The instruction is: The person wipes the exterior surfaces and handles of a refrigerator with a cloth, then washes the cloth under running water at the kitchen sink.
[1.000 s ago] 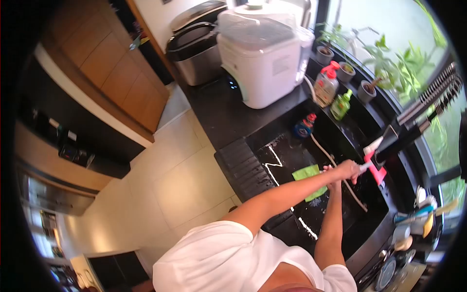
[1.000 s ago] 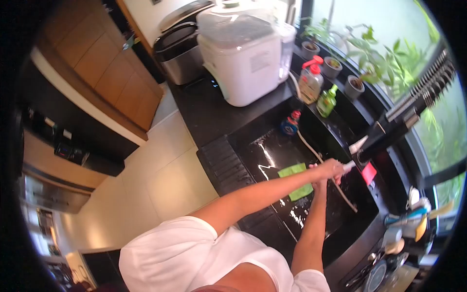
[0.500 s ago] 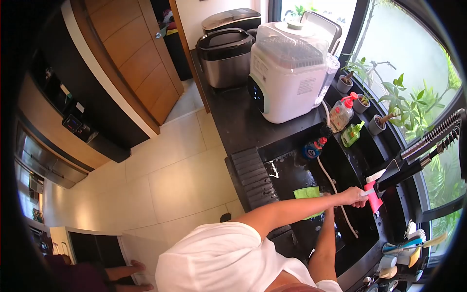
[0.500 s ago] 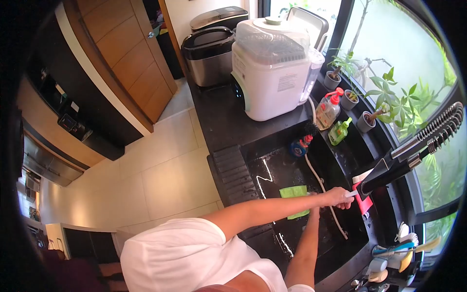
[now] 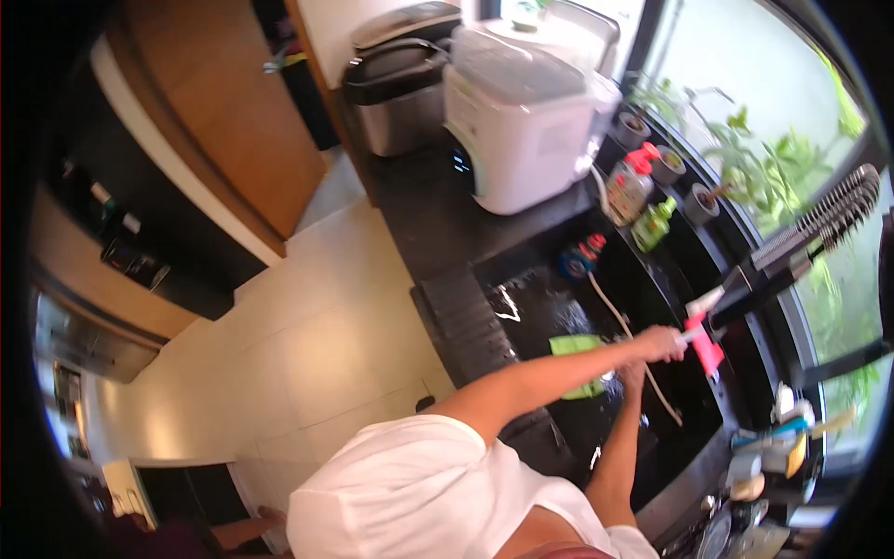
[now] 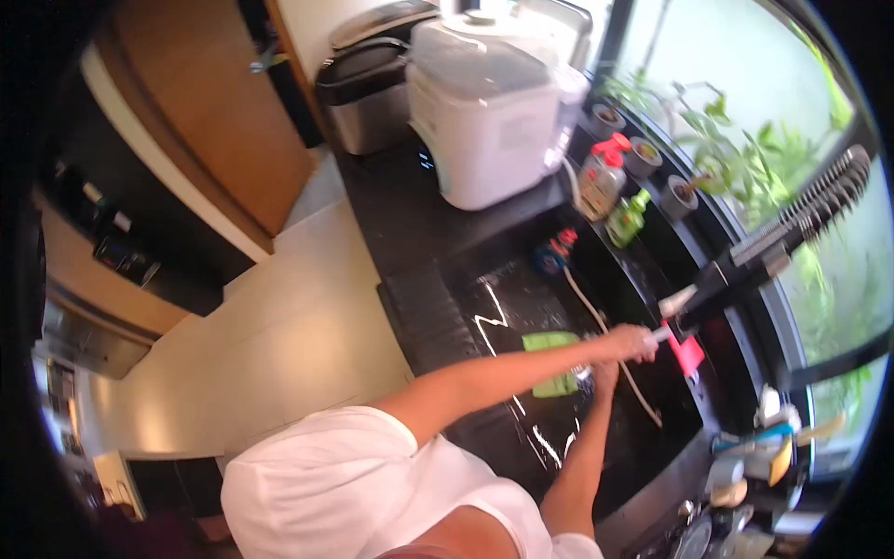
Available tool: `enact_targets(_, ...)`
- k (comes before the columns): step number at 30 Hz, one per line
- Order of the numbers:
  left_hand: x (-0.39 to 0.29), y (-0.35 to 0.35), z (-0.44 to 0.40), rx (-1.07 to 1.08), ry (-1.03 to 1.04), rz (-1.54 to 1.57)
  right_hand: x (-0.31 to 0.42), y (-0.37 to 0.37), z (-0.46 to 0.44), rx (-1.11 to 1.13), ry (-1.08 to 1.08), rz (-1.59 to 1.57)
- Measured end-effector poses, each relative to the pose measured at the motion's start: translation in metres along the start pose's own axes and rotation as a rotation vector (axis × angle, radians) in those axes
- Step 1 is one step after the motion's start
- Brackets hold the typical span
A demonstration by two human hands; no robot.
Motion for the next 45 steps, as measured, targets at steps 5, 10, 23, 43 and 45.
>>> enact_targets(5,-0.035,-0.008,0.010,0.107,-0.064,-0.117,0.035,-0.031,0.020,0.136,0.768,-1.352)
enact_targets(10,-0.045,-0.024,0.016,0.109,-0.318,0.140,0.072,-0.050,0.023,0.437,0.886,-1.334)
enact_targets(23,-0.007,-0.058,0.027,-0.278,-0.254,-0.491,-0.151,-0.217,0.006,-0.151,0.960,-1.932)
enact_targets(43,-0.062,-0.001,0.003,0.380,-0.100,0.194,-0.108,-0.230,0.030,-0.665,0.874,-3.195)
enact_targets(45,-0.058,0.000,-0.001,0.493,-0.185,0.329,-0.111,-0.222,0.035,-0.578,0.914,-3.133)
Point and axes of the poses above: each hand's wrist, its own z-axis away from the middle knuckle, its own y-axis out of the palm, x = y × z, the point moved 5 cm from there along -z, towards the middle knuckle, and after that the axes turned 11 degrees about -z, right-handed, at the moved point
